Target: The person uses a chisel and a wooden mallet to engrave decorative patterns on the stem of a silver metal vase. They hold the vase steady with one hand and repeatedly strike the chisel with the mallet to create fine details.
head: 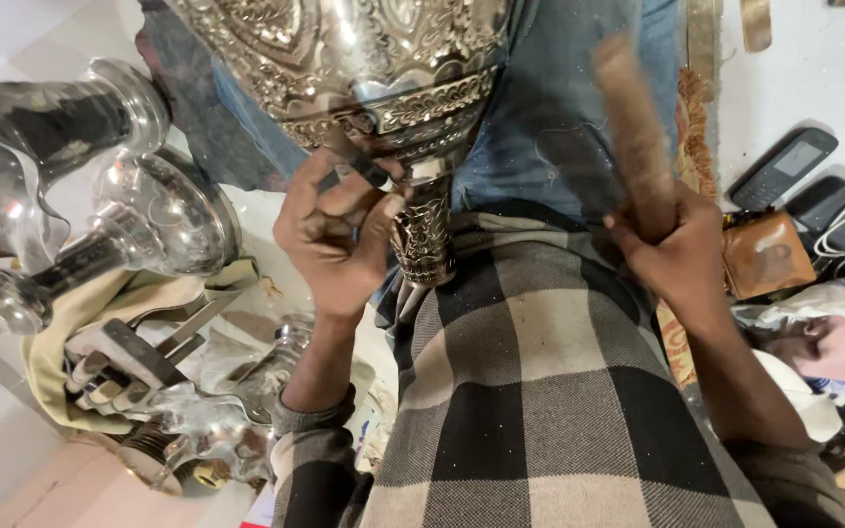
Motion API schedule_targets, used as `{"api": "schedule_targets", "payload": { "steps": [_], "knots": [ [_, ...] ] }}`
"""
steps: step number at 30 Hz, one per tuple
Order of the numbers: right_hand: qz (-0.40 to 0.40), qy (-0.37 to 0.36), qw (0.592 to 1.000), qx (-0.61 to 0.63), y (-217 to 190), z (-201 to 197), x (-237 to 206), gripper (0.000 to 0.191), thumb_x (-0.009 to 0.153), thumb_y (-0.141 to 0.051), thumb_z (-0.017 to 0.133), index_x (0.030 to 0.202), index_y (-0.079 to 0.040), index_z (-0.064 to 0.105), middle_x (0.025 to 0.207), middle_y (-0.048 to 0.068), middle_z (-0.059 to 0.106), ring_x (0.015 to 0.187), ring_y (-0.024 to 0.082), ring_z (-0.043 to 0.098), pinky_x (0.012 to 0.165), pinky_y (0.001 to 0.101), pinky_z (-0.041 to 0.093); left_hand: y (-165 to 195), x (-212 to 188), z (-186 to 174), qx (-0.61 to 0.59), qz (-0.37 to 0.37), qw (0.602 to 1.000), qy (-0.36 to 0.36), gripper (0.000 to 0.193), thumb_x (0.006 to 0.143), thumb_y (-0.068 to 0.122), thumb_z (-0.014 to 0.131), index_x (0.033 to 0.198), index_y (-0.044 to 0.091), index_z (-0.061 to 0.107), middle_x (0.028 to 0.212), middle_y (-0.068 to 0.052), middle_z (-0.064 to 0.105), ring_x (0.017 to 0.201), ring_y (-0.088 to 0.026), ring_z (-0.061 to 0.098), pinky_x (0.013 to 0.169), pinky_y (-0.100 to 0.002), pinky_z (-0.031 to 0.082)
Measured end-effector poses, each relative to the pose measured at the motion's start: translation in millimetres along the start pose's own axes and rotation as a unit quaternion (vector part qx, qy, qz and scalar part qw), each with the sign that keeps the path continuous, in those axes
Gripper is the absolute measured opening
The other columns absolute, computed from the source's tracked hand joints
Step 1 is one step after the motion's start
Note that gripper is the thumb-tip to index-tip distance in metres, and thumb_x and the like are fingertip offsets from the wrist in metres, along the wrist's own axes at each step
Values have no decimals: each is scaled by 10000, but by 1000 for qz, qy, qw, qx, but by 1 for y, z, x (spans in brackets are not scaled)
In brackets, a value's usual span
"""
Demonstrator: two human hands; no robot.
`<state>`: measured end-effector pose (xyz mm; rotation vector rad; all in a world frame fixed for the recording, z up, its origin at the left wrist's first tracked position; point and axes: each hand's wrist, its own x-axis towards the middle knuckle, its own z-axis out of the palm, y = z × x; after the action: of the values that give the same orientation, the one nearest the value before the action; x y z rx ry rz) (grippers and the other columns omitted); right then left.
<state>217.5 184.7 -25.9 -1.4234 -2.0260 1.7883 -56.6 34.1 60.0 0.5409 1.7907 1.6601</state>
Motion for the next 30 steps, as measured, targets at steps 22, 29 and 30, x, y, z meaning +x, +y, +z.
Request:
{"api": "schedule_targets", "payload": {
  "steps": [22, 29, 30],
  "knots": [
    [-122, -3, 984, -130, 5, 1, -13, 345, 760, -97, 854, 1027, 49, 690, 817, 164, 689, 707, 190, 674, 626, 327, 528, -4, 29, -15, 430, 156, 820, -345, 688, 754, -11, 655, 1415, 147, 549, 1048, -102, 779, 745, -250, 748, 687, -389, 627],
    [-5, -12, 992, 126, 17, -4, -19, 157, 930, -59, 831, 844, -15, 707, 726, 81, 695, 613, 117, 658, 569, 264, 523, 2, 31, -13, 416, 157, 831, -335, 730, 724, -27, 641, 1427, 139, 538, 1107, -118, 764, 875, -281, 765, 851, -402, 635],
    [-8, -16, 993, 116, 18, -5, -18, 140, 910, -38, 826, 837, -18, 709, 720, 82, 689, 605, 110, 649, 555, 265, 513, 2, 31, -13, 420, 146, 830, -337, 739, 706, -28, 640, 1422, 129, 544, 1116, -138, 764, 847, -286, 757, 845, -408, 632]
  ]
}}
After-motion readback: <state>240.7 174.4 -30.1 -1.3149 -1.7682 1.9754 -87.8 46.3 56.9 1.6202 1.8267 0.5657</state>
